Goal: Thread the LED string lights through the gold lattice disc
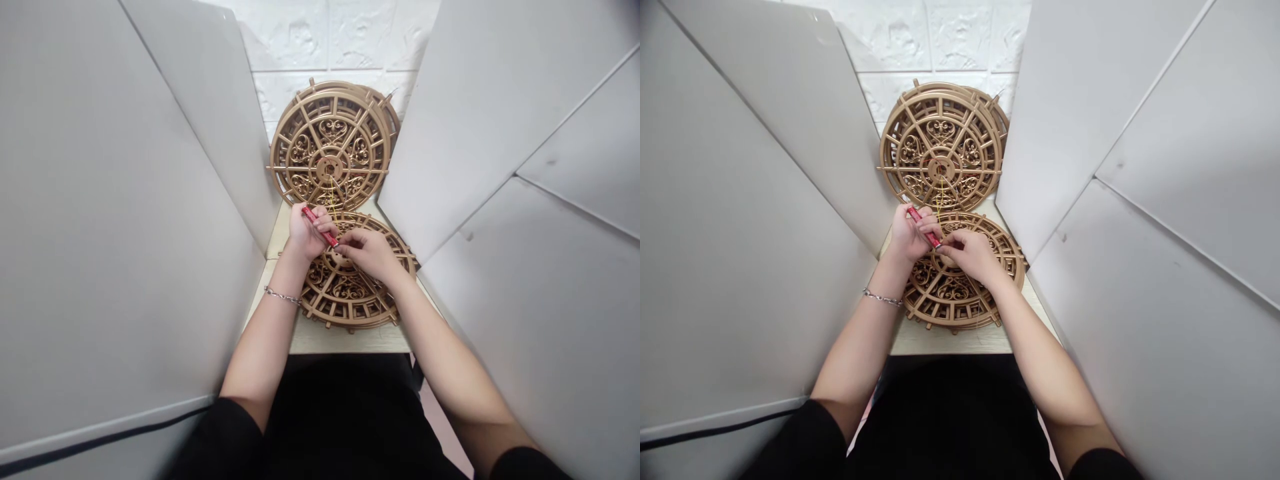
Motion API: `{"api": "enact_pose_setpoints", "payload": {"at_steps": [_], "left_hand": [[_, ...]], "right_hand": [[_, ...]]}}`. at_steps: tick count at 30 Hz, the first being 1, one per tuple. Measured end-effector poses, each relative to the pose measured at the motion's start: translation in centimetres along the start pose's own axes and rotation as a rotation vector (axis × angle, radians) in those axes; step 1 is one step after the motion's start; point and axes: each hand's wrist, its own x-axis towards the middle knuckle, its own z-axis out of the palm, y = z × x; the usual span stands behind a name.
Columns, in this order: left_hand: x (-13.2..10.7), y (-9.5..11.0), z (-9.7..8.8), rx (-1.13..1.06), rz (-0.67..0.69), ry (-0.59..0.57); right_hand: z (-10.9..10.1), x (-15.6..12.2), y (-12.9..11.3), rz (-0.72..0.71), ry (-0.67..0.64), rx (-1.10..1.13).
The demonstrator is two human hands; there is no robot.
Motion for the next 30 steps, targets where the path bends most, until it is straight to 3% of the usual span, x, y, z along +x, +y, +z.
{"api": "enact_pose_setpoints", "payload": {"at_steps": [5, 12, 16, 20, 24, 30], "left_hand": [[0.2, 0.3, -0.3, -0.035, -0.001, 0.012], [0.2, 0.9, -0.7, -0.06, -0.038, -0.056], [0.0, 1.1, -0.6, -0.07, -0.052, -0.078], [-0.2, 1.4, -0.6, -0.065, -0.056, -0.094], [-0.3, 1.5, -0.4, -0.03, -0.074, -0.086], [-0.6, 1.8, -0.1, 0.063, -0.083, -0.044]], "right_hand": [[-0.7, 0.1, 0.5, 0.111, 0.01, 0.045], [-2.7, 0.2, 1.2, 0.234, 0.131, 0.43], [-4.0, 0.8, 0.8, 0.175, 0.328, 0.508], [-5.5, 1.4, 0.1, 0.038, 0.451, 0.674], [-6.3, 2.2, -0.5, -0.006, 0.565, 0.759], [-4.5, 3.1, 0.1, 0.08, 0.483, 0.712]]}}
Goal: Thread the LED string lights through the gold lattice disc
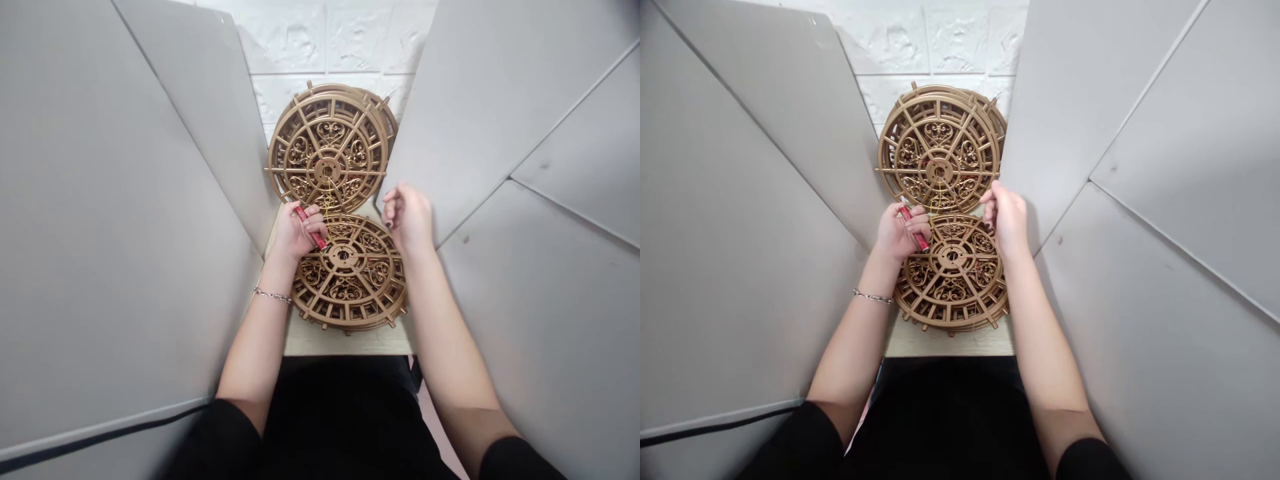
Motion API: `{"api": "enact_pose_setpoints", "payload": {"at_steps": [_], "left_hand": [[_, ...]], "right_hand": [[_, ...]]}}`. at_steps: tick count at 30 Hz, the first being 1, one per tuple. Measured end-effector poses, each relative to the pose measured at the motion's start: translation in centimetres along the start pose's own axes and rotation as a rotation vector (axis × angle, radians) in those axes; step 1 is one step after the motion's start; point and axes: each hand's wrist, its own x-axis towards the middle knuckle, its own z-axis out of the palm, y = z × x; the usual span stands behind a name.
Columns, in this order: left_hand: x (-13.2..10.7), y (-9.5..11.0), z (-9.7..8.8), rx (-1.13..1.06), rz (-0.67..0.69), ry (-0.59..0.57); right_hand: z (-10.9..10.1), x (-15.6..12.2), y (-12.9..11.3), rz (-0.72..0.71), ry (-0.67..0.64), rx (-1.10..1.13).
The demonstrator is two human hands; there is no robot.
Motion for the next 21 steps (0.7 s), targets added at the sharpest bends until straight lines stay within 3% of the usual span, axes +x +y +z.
{"api": "enact_pose_setpoints", "payload": {"at_steps": [6, 9, 15, 21], "left_hand": [[-0.1, 0.8, -0.5, 0.08, 0.0, 0.011], [-0.1, 1.1, -0.8, 0.062, 0.028, 0.006], [0.1, 1.4, -1.1, -0.032, 0.089, 0.017], [0.0, 1.3, -1.1, -0.064, 0.141, 0.04]], "right_hand": [[-0.1, -0.3, 2.2, 0.086, -0.021, -0.098], [-0.4, -0.3, 2.3, 0.168, -0.105, -0.118], [-0.9, -0.7, 1.9, 0.403, -0.536, -0.142], [-1.1, -1.2, 1.3, 0.351, -0.909, -0.547]]}}
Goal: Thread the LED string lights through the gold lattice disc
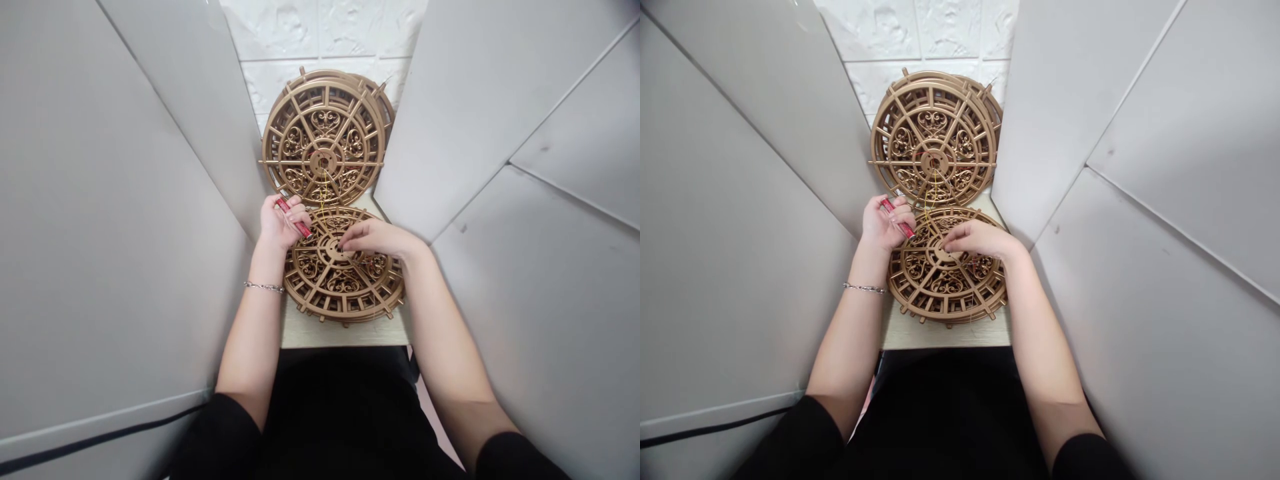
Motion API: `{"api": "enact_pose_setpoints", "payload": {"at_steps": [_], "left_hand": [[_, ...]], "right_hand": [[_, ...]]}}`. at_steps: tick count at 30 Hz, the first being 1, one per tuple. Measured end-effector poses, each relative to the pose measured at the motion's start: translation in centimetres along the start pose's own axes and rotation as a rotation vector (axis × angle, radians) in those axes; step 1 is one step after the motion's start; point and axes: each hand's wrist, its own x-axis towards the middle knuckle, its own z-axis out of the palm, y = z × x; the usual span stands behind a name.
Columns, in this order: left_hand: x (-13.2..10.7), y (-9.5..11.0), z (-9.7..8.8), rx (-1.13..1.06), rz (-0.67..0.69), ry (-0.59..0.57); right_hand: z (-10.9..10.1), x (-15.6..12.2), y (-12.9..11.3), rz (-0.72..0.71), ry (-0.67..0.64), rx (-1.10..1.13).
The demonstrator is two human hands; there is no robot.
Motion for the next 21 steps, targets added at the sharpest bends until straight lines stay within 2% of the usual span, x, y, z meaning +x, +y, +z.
{"api": "enact_pose_setpoints", "payload": {"at_steps": [3, 8, 15, 21], "left_hand": [[0.0, 0.0, -0.1, 0.006, -0.007, -0.037], [0.1, 0.1, -0.3, 0.012, -0.023, -0.082], [-0.1, 0.1, 0.0, 0.009, -0.01, -0.033], [-0.2, -0.1, 0.3, 0.0, 0.012, -0.006]], "right_hand": [[-0.2, -0.2, 0.0, -0.029, -0.094, -0.19], [-0.8, -0.7, -0.1, 0.001, -0.134, -0.327], [-0.7, -1.7, -1.2, 0.05, -0.175, -0.34], [-0.9, -1.9, -0.8, 0.045, -0.222, -0.318]]}}
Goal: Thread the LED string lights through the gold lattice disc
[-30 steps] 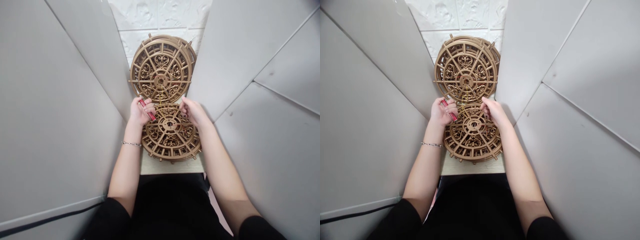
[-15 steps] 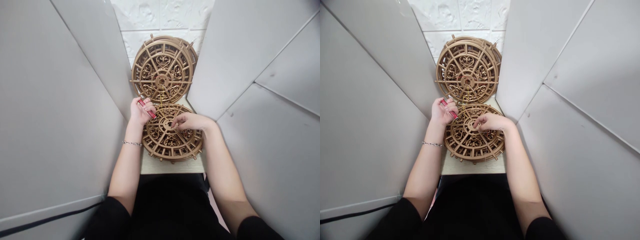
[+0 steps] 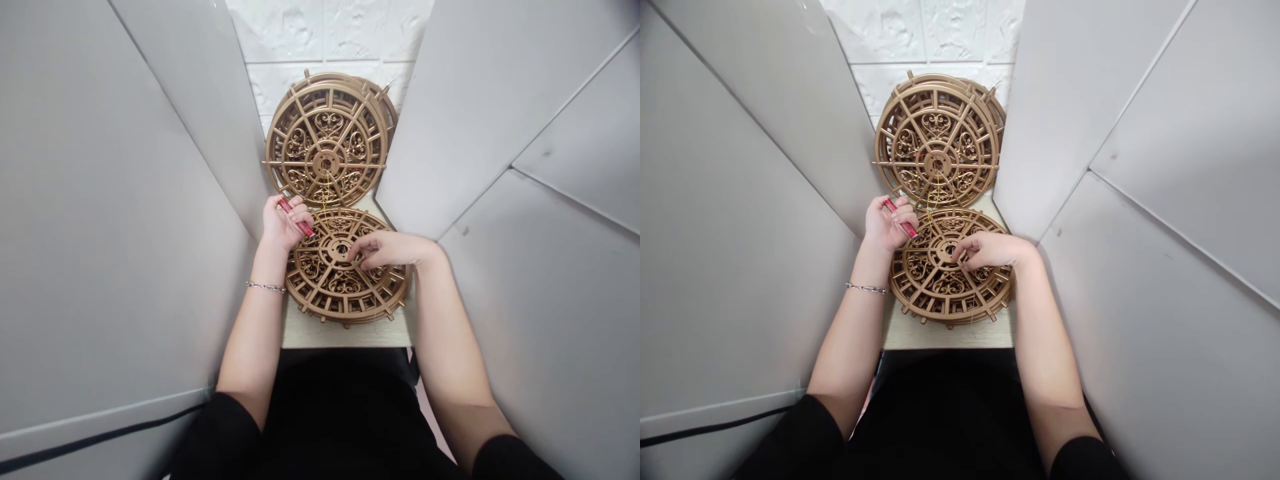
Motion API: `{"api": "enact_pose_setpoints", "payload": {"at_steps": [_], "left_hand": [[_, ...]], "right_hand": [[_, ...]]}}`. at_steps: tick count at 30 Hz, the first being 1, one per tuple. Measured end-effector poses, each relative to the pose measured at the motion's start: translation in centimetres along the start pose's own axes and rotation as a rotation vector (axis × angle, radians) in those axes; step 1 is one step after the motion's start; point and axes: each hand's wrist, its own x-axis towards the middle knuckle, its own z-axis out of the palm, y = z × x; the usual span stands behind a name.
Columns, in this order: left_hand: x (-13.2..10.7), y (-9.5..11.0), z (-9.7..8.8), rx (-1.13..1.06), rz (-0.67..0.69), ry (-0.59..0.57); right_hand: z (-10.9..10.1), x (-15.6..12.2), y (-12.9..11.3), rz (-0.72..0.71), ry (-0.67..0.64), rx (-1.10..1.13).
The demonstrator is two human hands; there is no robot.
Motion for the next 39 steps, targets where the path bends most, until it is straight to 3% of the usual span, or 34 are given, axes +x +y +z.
{"api": "enact_pose_setpoints", "payload": {"at_steps": [15, 18, 23, 26, 30, 35, 39], "left_hand": [[-0.1, 0.0, 0.1, -0.028, 0.005, 0.006], [0.1, 0.0, -0.1, -0.031, -0.002, -0.013], [0.1, -0.2, -0.1, -0.042, 0.009, -0.033], [0.1, -0.3, 0.0, -0.057, 0.024, -0.01], [0.2, -0.3, -0.1, -0.065, 0.009, -0.043], [0.3, -0.3, -0.4, -0.057, 0.002, -0.052], [0.3, -0.5, -0.3, -0.079, 0.006, -0.052]], "right_hand": [[0.8, 1.3, -0.5, -0.064, 0.107, 0.019], [0.8, 1.3, -0.7, -0.11, 0.249, 0.126], [0.6, 1.5, -0.2, -0.284, 0.7, 0.459], [0.5, 1.5, 0.0, -0.346, 0.865, 0.695], [0.2, 1.1, -0.2, -0.392, 0.93, 0.86], [-0.1, 0.6, -0.3, -0.343, 0.951, 0.774], [0.3, 0.9, -0.2, -0.383, 0.885, 0.79]]}}
